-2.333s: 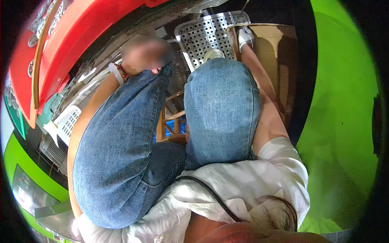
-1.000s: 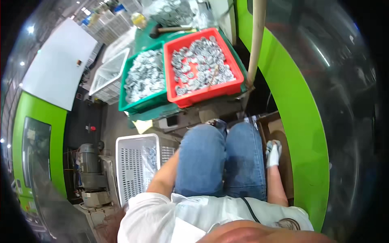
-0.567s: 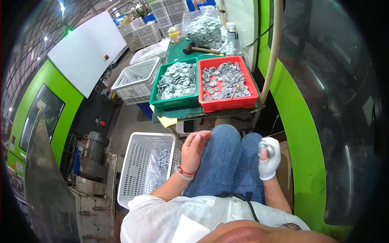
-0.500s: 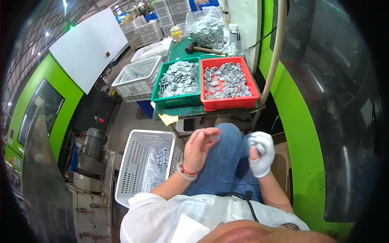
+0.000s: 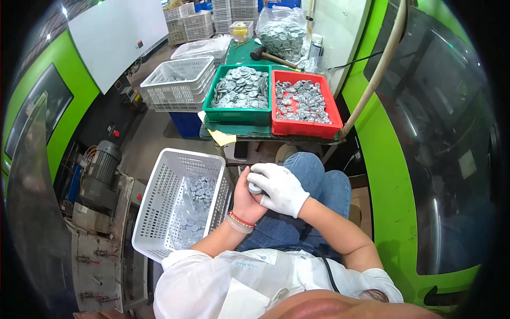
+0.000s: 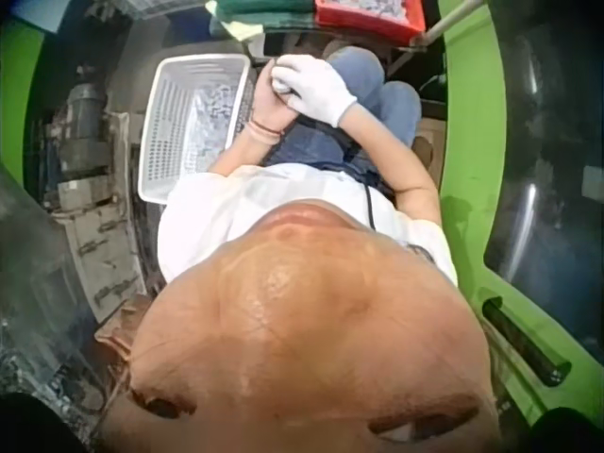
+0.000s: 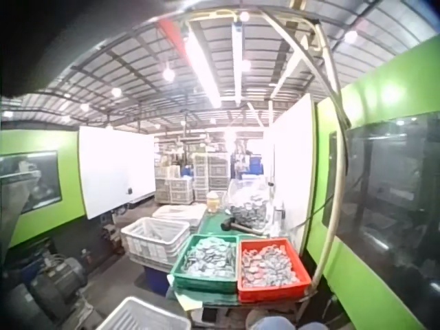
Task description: The operator is removing plastic parts from an injection molding machine, inspecting them, and using a scraper tool to trim or clean them.
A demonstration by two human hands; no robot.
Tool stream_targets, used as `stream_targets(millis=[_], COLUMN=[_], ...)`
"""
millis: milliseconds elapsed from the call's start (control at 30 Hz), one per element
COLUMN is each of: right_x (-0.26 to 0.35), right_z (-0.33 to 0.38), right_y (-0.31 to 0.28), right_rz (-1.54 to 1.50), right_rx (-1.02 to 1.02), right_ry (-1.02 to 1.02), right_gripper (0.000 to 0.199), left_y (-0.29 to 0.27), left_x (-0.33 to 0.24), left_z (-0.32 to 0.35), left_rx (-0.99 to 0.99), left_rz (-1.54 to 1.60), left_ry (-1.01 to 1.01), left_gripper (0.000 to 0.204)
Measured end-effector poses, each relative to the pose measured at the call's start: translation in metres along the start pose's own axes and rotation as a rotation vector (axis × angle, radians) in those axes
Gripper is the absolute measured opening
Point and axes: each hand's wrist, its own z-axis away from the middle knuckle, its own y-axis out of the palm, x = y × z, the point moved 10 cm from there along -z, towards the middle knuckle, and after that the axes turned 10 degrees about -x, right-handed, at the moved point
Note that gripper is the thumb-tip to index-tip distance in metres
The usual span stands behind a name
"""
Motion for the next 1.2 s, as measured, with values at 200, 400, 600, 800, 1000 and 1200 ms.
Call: stream_targets(millis=[200, 400, 600, 800, 1000, 1200], right_x=[0.0, -0.03, -0.176, -0.258, -0.304, -0.309], right_z=[-0.01, -0.015, 0.041, 0.092, 0.14, 0.149], right_y=[0.021, -0.013, -0.086, -0.084, -0.046, -0.029], right_rz=[-0.03, -0.042, -0.418, -0.444, -0.615, -0.561], right_rx=[0.147, -0.136, -0.658, -0.714, -0.697, -0.556], right_ry=[0.031, -0.088, 0.508, 0.764, 1.027, 1.166], right_gripper=[0.035, 0.033, 0.011, 0.021, 0.031, 0.028], left_y=[-0.033, -0.068, -0.165, -0.326, -0.445, -0.548], left_x=[-0.013, -0.022, -0.071, -0.189, -0.253, -0.211], left_z=[-0.007, -0.024, -0.028, -0.017, -0.013, -0.003], left_rx=[-0.114, -0.091, -0.225, -0.568, -0.89, -1.238], left_rz=[0.084, 0.257, 0.455, 0.402, 0.154, -0.111], left_ry=[-0.011, -0.058, 0.014, 0.397, 0.48, 0.264], left_gripper=[0.034, 0.032, 0.037, 0.042, 0.082, 0.063])
